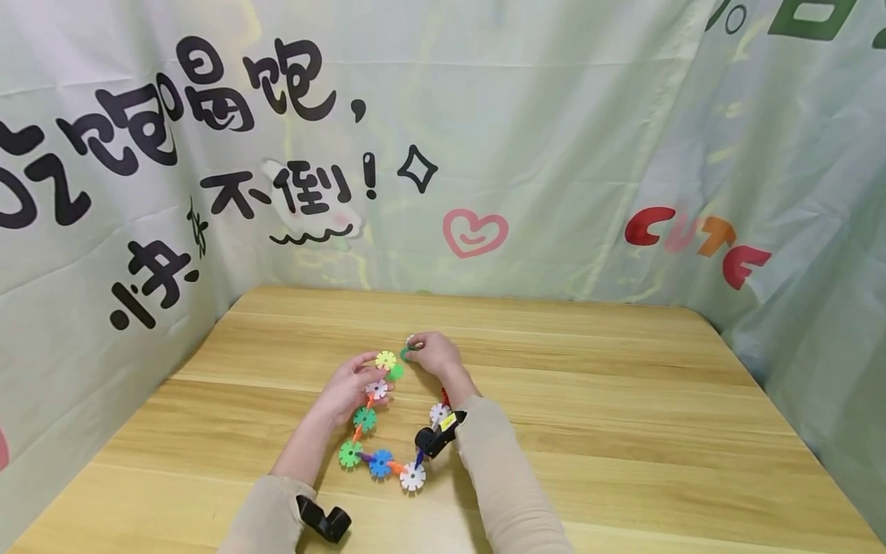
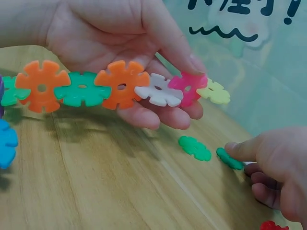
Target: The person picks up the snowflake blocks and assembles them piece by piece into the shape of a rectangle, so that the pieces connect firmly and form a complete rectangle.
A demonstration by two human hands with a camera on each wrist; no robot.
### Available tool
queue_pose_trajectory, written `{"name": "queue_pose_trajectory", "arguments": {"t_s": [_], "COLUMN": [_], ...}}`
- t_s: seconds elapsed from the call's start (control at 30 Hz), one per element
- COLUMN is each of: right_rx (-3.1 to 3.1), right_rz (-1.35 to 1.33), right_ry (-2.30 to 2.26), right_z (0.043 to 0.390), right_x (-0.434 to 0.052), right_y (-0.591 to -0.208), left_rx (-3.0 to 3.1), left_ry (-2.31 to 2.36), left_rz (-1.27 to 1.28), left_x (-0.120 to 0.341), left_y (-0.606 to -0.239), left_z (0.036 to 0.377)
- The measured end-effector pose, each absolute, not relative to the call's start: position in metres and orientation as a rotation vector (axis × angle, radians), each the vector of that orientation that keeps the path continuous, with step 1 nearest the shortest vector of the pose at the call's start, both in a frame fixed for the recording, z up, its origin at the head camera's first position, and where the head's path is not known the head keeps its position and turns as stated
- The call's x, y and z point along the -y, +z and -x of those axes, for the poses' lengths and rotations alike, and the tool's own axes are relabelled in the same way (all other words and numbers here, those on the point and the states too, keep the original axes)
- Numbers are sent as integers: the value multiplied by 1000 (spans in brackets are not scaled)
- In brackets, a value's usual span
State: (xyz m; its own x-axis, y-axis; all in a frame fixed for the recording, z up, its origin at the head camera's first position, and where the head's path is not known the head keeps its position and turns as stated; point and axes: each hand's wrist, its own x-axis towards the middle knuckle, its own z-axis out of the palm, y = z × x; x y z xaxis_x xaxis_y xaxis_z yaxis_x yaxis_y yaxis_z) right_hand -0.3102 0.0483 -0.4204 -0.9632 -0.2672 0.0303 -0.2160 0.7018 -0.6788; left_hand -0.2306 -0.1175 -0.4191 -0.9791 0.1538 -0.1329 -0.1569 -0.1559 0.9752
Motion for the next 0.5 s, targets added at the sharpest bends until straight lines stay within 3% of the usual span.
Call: {"name": "queue_pose_trajectory", "arguments": {"t_s": [0.5], "right_rx": [-2768], "right_rz": [455], "right_ry": [-1092], "right_z": [307], "right_x": [-50], "right_y": [-415], "left_rx": [-1884], "left_ry": [2248], "left_rz": [-2], "left_x": [117], "left_y": [-418], "left_z": [230]}}
